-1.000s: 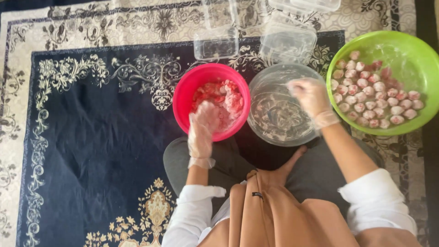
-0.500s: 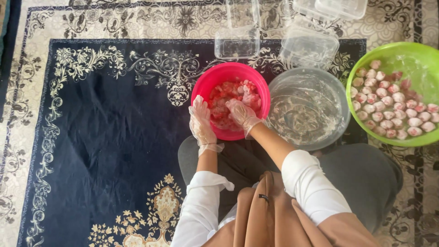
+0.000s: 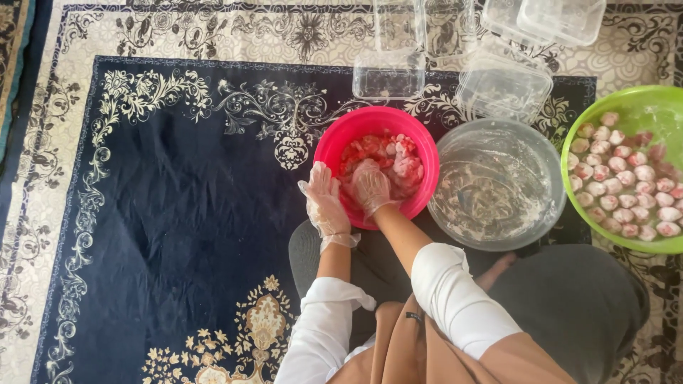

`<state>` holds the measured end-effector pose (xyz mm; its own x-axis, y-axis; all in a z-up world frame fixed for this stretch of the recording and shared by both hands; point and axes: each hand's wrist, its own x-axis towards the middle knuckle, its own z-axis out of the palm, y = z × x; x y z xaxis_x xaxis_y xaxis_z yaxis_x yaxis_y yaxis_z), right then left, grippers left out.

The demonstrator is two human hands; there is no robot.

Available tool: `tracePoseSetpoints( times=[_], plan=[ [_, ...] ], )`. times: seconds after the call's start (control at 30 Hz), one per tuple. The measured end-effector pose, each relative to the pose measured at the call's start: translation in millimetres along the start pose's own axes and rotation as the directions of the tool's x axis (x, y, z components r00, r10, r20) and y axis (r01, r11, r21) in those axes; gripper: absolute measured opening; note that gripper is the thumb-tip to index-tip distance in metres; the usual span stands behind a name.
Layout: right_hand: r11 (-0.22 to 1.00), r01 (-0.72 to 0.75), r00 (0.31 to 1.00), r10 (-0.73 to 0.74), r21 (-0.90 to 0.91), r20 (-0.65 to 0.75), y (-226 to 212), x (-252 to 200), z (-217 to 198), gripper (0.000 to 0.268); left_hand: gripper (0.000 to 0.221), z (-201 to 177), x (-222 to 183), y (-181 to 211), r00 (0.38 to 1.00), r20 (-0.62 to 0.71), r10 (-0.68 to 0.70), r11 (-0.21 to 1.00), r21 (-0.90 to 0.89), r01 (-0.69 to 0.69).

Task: A person is hand-rolling meatballs from a meat mixture and placing them into a bowl while sitting on the floor.

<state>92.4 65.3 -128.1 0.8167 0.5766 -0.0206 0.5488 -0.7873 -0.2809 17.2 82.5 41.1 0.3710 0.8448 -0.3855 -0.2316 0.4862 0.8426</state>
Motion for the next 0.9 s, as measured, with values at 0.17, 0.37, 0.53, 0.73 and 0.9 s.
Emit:
tracePoseSetpoints(
  times=[0.17, 0.37, 0.53, 0.73, 0.9],
  plan=[
    [0.979, 0.139, 0.988, -0.128, 0.145, -0.083, 19.5, 10.7, 12.6, 0.038, 0.076, 4.5, 0.9, 5.6, 1.0, 0.0, -0.016, 0.999, -0.041, 0.016],
    [0.867, 0.132, 0.98, -0.186, 0.48, 0.067, 45.0, 18.9, -18.0, 0.028, 0.071, -2.7, 6.2, -2.7, 1.0, 0.015, 0.004, 0.998, -0.066, -0.003],
    [0.9, -0.292, 0.92, 0.171, 0.324, 0.353, 35.5, 31.0, -7.8, 0.044, 0.073, -5.4, 1.3, -1.3, 1.0, 0.008, -0.005, 0.998, -0.068, 0.005],
    [0.93, -0.286, 0.944, 0.232, 0.23, 0.235, 16.3, 26.1, 10.9, 0.038, 0.07, -7.6, 4.8, -0.6, 1.0, 0.02, -0.009, 0.997, -0.072, 0.011],
    [0.982, -0.116, 0.993, 0.118, 0.153, -0.008, 33.0, 34.4, 69.1, 0.033, 0.068, -7.7, 7.8, -4.2, 0.999, 0.033, -0.001, 0.996, -0.084, 0.004]
  ],
)
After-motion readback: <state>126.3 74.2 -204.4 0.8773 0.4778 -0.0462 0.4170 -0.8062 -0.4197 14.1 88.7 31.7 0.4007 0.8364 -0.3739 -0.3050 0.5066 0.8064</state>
